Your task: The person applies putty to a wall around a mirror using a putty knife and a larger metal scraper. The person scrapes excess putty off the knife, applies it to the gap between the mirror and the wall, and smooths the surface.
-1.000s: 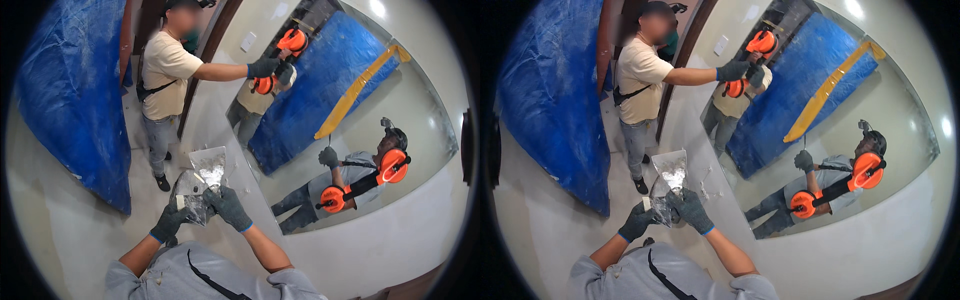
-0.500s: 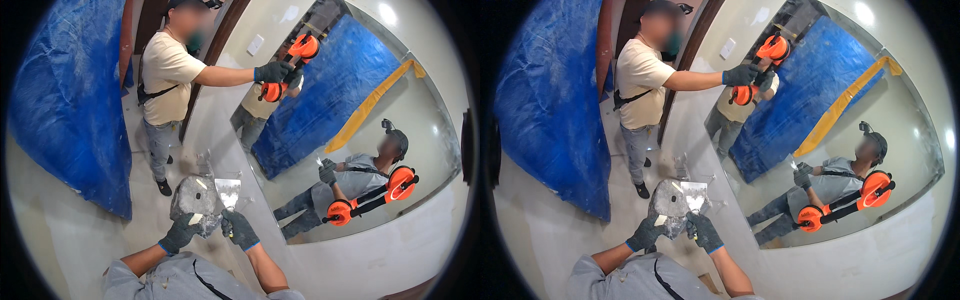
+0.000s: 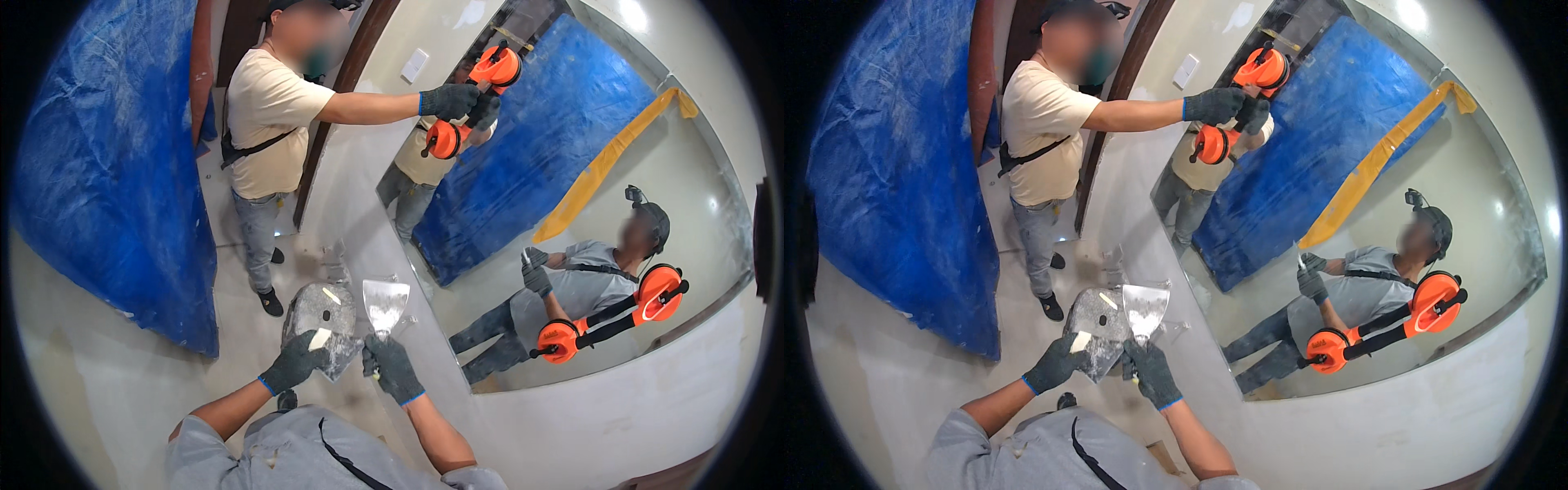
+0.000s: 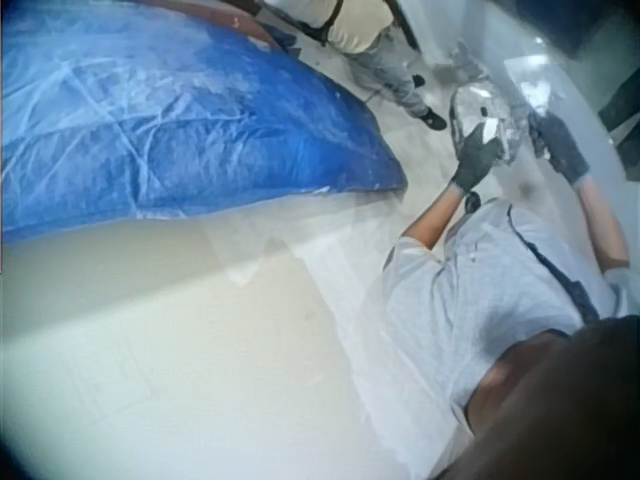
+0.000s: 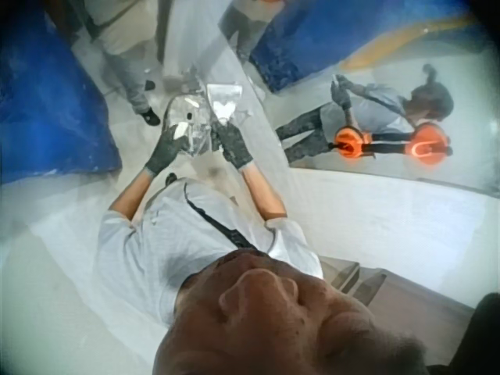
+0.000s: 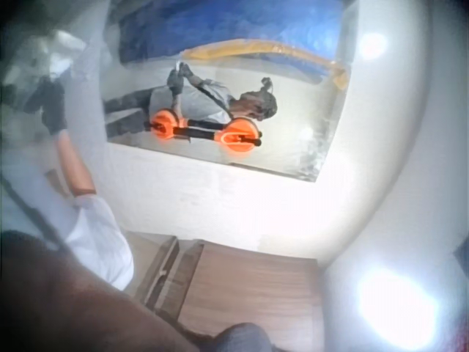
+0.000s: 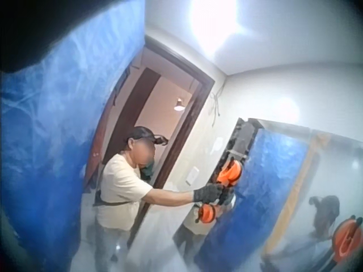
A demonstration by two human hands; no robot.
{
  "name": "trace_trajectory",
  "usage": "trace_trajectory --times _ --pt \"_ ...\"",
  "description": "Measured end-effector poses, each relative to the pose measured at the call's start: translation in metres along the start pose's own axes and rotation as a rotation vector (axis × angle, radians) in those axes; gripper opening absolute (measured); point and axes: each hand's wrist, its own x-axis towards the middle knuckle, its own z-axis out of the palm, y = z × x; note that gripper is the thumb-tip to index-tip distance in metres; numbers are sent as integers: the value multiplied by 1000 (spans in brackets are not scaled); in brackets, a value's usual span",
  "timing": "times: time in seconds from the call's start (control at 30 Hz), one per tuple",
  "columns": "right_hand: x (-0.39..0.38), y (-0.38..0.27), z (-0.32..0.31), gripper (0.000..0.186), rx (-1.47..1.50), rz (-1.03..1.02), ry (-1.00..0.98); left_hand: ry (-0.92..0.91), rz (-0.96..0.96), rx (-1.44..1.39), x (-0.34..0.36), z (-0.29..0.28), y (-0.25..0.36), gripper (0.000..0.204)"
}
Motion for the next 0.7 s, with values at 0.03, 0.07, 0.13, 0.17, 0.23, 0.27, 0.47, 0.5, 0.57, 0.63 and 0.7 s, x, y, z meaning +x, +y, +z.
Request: trace_trajectory --times 0.03,0.07,0.13,0.17,0.23,0.27,0.47,0.5,0.57,0.63,0.7 --pt "8 -4 1 21 -117 -61 9 11 -23 -96 3 1 -5 32" --pt "13 -13 3 27 -119 -92 -1 14 -100 -367 2 7 11 32" --pt "47 -15 -17 29 -352 -273 -35 67 -120 -429 6 15 17 31" --pt "47 -26 -12 30 -334 -249 -45 104 -145 -458 1 16 19 31" --pt "49 -71 13 33 -179 -114 -69 127 -123 -431 -3 6 18 35" --pt "55 -78 11 30 -109 -94 -91 111 -139 -413 -6 2 15 37" --pt "105 -109 17 14 20 -55 -89 153 -206 -443 -17 8 7 39" --pt "111 -110 19 13 97 -19 -90 135 -199 -426 -19 8 -5 40" --pt "112 -125 28 12 157 18 -55 132 -184 -417 -16 9 -6 41" --pt "118 -129 28 12 270 41 -81 156 -208 -436 -20 16 -4 42" --pt "118 -135 27 14 325 41 -131 152 -209 -484 -22 23 14 37"
